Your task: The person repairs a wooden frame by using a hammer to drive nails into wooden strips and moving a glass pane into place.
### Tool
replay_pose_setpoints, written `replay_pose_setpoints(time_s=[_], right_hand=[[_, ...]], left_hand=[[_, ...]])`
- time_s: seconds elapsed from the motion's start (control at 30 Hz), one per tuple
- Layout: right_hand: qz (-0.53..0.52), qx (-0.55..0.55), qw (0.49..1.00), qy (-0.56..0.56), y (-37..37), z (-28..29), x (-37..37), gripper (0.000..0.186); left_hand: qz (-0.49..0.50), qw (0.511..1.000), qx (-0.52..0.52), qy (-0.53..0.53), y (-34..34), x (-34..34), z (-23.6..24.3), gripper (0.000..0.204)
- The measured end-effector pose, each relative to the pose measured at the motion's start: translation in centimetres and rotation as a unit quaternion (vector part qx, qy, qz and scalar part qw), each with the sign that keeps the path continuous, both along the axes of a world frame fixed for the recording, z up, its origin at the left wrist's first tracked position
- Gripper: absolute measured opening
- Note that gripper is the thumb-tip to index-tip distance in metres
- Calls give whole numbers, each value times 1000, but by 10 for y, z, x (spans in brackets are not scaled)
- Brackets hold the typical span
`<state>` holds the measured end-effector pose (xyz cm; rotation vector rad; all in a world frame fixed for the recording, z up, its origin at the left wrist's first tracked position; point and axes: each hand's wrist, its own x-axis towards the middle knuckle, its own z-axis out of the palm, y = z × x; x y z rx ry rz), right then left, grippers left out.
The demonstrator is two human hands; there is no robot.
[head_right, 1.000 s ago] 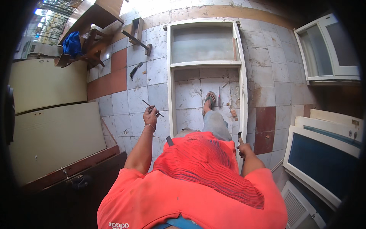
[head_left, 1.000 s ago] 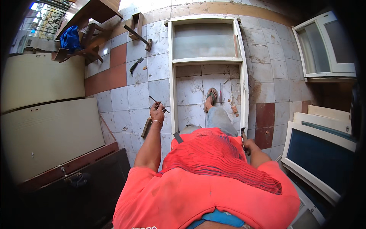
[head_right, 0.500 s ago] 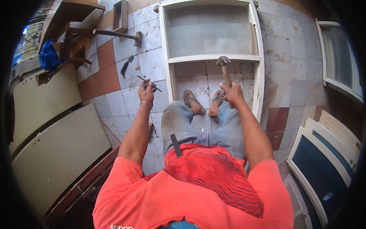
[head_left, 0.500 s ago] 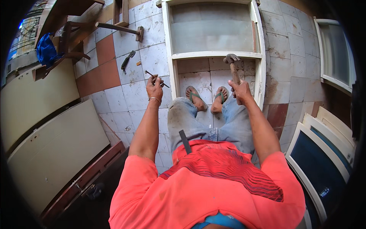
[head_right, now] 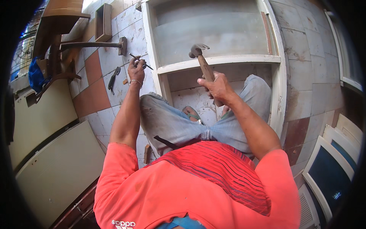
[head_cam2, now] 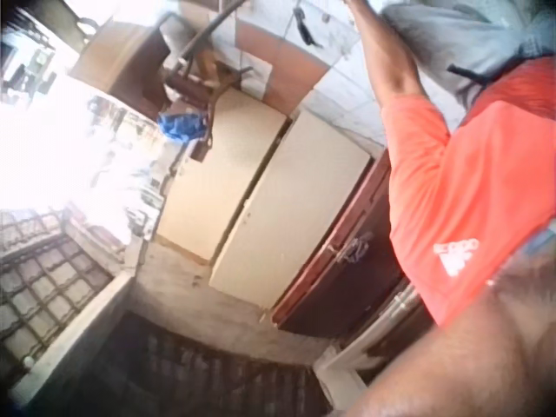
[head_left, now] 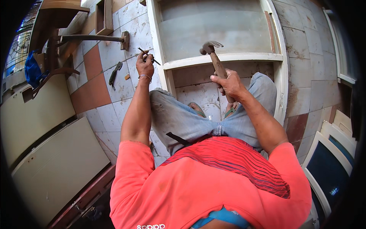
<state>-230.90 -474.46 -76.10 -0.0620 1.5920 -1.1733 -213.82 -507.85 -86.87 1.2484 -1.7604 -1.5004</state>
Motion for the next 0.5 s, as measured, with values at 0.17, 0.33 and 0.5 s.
replay_pose_setpoints(time_s=[0.17, 0.33, 0.5], right_hand=[[19, -64, 995, 76, -19, -7, -13, 31], [39, -79, 992, 85, -10, -7, 3, 40], [36, -82, 994, 59, -17, 9, 20, 40]], left_hand=[[-78, 992, -80, -64, -19, -20, -43, 22], [-132, 955, -188, -190, -13, -23, -49, 21], [-144, 950, -203, -190, -27, -19, -48, 19]])
